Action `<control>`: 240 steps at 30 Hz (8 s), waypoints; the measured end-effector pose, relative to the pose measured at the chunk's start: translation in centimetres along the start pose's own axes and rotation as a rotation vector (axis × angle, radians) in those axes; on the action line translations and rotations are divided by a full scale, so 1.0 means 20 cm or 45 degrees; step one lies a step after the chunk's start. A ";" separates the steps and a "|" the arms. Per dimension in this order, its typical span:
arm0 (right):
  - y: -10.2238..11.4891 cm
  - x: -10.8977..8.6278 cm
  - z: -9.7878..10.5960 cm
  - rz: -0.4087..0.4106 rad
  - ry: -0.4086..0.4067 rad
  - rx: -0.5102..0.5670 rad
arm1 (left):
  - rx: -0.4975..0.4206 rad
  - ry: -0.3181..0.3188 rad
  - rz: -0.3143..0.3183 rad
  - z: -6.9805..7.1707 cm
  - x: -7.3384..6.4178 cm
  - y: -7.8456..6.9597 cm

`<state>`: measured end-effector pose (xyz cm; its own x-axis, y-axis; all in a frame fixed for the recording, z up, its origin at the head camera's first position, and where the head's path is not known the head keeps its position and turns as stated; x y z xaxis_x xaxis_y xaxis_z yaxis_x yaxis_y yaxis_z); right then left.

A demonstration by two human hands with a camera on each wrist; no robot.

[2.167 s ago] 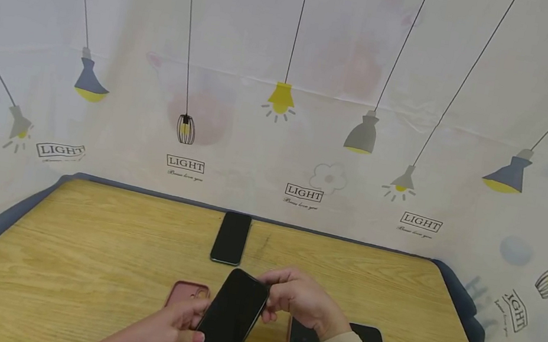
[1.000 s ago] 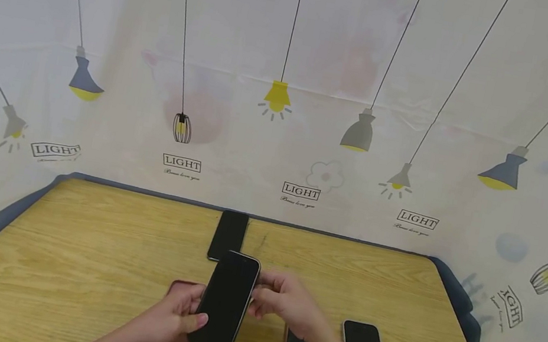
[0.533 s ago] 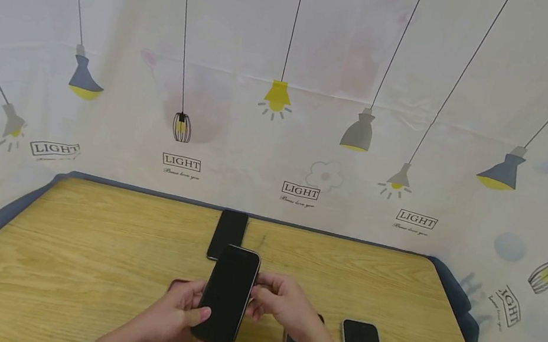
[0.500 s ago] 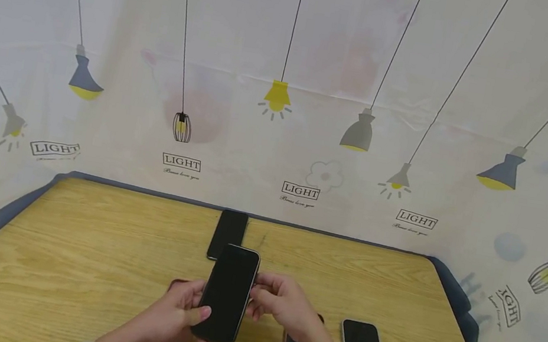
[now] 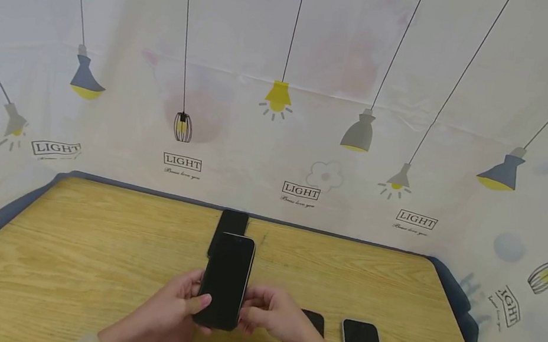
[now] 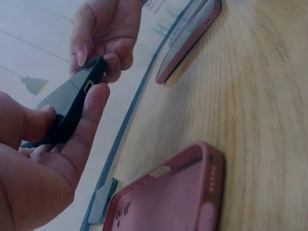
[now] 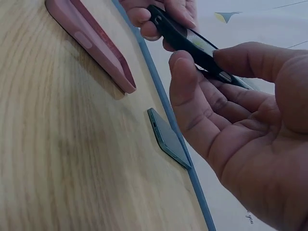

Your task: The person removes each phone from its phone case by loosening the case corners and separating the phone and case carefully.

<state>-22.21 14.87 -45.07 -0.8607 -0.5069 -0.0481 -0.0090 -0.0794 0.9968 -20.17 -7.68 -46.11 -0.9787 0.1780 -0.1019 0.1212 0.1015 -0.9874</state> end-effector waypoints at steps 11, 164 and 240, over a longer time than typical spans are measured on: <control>-0.04 -0.02 -0.05 -0.088 -0.009 0.097 | 0.055 -0.042 -0.025 -0.01 0.00 -0.01; 0.04 -0.10 0.07 -0.195 -0.337 -0.170 | 0.005 0.050 0.015 0.04 -0.03 0.01; -0.13 0.31 0.29 -0.531 -0.656 -0.568 | 0.067 0.176 0.199 0.03 -0.20 0.15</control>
<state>-30.54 16.86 -47.56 -0.9593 0.0921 -0.2669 -0.2709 -0.5664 0.7783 -16.05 -8.57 -48.70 -0.9163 0.3207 -0.2399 0.2570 0.0115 -0.9663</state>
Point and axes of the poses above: each hand's wrist, its own x-axis towards the middle knuckle, its own z-axis out of the back of the hand, y = z × x, the point moved 2 cm from there along x, towards the middle knuckle, and after that the axes turned 13 degrees about -y, right-handed, at the moved point
